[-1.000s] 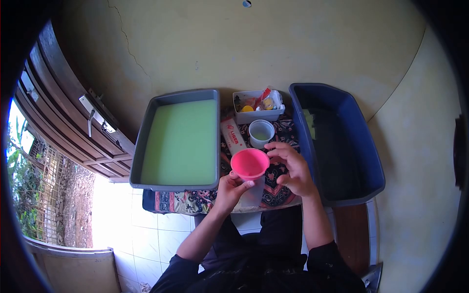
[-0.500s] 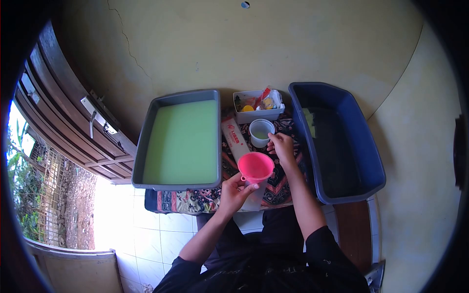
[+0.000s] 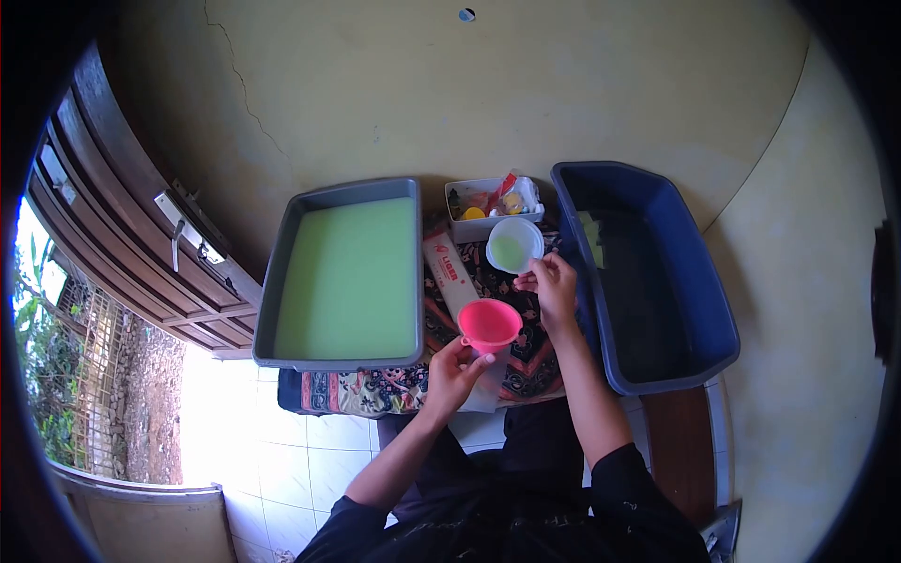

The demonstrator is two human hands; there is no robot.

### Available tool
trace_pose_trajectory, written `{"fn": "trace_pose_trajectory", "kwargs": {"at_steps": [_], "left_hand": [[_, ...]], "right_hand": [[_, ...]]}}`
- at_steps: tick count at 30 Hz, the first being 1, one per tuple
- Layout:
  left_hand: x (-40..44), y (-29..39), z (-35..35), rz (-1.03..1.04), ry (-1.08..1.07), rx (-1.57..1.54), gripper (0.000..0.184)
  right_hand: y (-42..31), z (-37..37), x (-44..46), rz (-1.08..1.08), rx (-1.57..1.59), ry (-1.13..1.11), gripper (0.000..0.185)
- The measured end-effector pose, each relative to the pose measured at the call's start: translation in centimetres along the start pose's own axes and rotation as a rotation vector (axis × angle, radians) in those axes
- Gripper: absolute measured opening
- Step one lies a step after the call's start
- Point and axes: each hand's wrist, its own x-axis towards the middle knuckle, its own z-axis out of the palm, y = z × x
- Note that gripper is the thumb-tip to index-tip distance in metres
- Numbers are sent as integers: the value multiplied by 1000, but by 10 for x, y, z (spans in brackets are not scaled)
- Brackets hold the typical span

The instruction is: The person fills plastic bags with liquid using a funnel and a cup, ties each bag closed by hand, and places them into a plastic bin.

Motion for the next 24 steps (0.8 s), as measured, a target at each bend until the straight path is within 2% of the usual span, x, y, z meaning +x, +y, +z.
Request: {"fn": "trace_pose_trajectory", "kwargs": {"at_steps": [4, 9, 17, 24], "left_hand": [[14, 8, 1, 36, -21, 73, 29], [32, 29, 9, 104, -20, 47, 28], [40, 64, 19, 180, -54, 62, 28], [39, 68, 22, 225, -64, 44, 30]], "right_hand": [[-51, 14, -21, -209, -23, -26, 15], [-87, 31, -34, -344, 19, -17, 15], [-124, 44, -49, -651, -126, -13, 19], [-128, 41, -51, -765, -279, -18, 18]]}}
